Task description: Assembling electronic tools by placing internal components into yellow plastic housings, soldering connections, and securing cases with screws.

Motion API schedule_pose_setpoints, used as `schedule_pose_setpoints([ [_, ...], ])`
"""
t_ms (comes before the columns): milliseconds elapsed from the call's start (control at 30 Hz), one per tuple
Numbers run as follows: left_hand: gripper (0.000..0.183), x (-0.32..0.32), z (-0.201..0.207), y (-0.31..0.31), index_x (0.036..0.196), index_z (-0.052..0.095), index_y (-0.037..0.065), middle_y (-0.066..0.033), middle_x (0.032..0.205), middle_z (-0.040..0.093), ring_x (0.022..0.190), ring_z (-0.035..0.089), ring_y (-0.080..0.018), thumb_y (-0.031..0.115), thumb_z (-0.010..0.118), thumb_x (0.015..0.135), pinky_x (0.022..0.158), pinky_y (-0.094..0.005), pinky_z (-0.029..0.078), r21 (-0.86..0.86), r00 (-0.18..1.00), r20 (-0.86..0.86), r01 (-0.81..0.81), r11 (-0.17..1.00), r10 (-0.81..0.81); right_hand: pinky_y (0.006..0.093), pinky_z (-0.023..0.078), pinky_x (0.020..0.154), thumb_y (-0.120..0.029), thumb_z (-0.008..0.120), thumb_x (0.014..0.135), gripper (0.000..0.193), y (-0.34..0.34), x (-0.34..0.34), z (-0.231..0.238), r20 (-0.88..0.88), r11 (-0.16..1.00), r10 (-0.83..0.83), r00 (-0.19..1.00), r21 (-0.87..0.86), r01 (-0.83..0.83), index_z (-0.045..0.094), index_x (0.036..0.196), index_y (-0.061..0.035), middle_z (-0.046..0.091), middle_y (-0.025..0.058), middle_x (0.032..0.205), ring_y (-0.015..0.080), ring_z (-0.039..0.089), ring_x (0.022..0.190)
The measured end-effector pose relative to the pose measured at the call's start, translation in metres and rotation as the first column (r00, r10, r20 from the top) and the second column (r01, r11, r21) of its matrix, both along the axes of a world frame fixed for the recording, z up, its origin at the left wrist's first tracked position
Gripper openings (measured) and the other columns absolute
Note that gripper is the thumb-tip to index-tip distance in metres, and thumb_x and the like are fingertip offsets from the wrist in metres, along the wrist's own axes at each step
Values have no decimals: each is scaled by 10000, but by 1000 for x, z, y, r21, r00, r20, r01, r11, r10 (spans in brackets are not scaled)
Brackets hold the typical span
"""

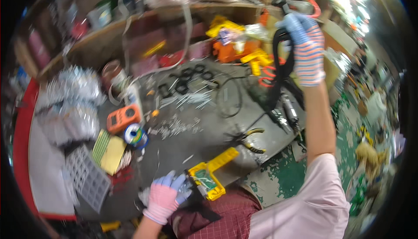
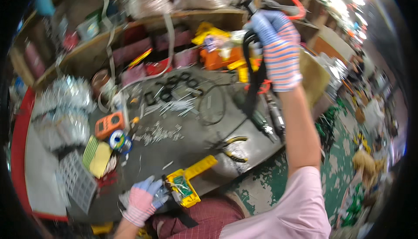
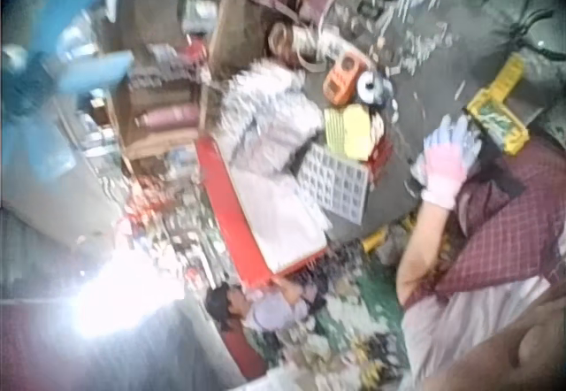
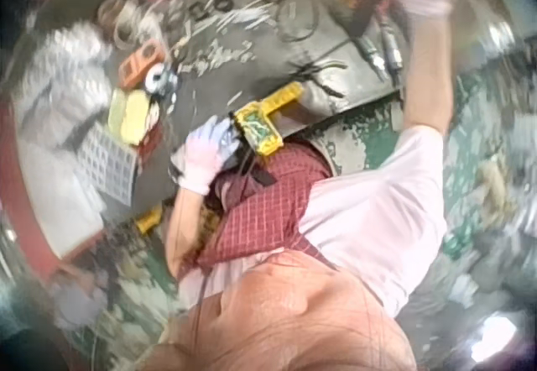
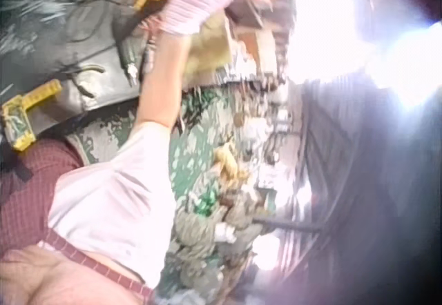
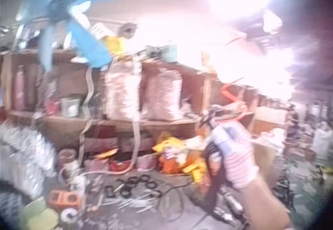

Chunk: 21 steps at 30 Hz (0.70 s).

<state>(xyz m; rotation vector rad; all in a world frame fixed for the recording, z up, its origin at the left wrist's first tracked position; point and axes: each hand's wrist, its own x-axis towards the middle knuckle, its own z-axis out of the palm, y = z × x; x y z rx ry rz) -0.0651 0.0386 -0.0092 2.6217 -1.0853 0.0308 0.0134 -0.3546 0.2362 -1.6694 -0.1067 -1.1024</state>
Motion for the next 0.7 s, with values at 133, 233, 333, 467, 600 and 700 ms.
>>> schedule_pose_setpoints([
  [133,517,25,47,17,1288,587,108,-182,1061,696,981,672,-370,490,599,939,843,-423,545,-15,802,-576,184,983,-159,211,472,599,-174,684,924,157,58,4,38,-109,827,59,992,-551,-110,695,1036,-64,703,20,844,55,599,668],
  [233,491,37,24,27,1272,588,95,-223,1047,685,956,658,-404,484,558,975,812,-442,536,-55,687,-719,88,995,-100,339,521,632,-177,688,879,164,142,43,20,31,485,194,980,-872,-69,695,1024,-101,704,107,828,224,642,644],
  [333,412,31,27,15,1180,623,91,-249,942,679,903,661,-403,420,555,943,802,-467,520,69,829,-559,71,995,-20,439,536,774,-191,638,869,166,213,75,-9,-89,103,133,987,-989,-103,693,970,-72,682,161,904,372,658,860],
  [467,478,5,15,-10,1157,663,123,-158,915,641,876,625,-321,455,648,813,746,-456,474,47,989,-87,-117,992,121,462,547,724,-105,600,786,178,270,127,-52,-367,-167,-97,925,-910,-379,714,914,-58,704,188,848,384,687,826],
  [600,730,-27,-8,-13,1369,552,149,-174,1203,576,1085,548,-348,539,691,768,939,-507,424,-195,963,93,-232,953,254,452,547,728,-84,596,765,221,299,163,-83,-419,-205,-140,897,-874,-440,728,938,-50,708,200,856,387,693,850],
  [700,727,-32,-25,-18,1370,552,148,-173,1211,577,1091,549,-347,520,704,764,947,-513,423,-233,947,110,-271,934,303,432,570,739,-133,664,787,222,313,174,-86,-502,-234,-227,835,-804,-547,750,977,-57,732,186,950,349,717,884],
])
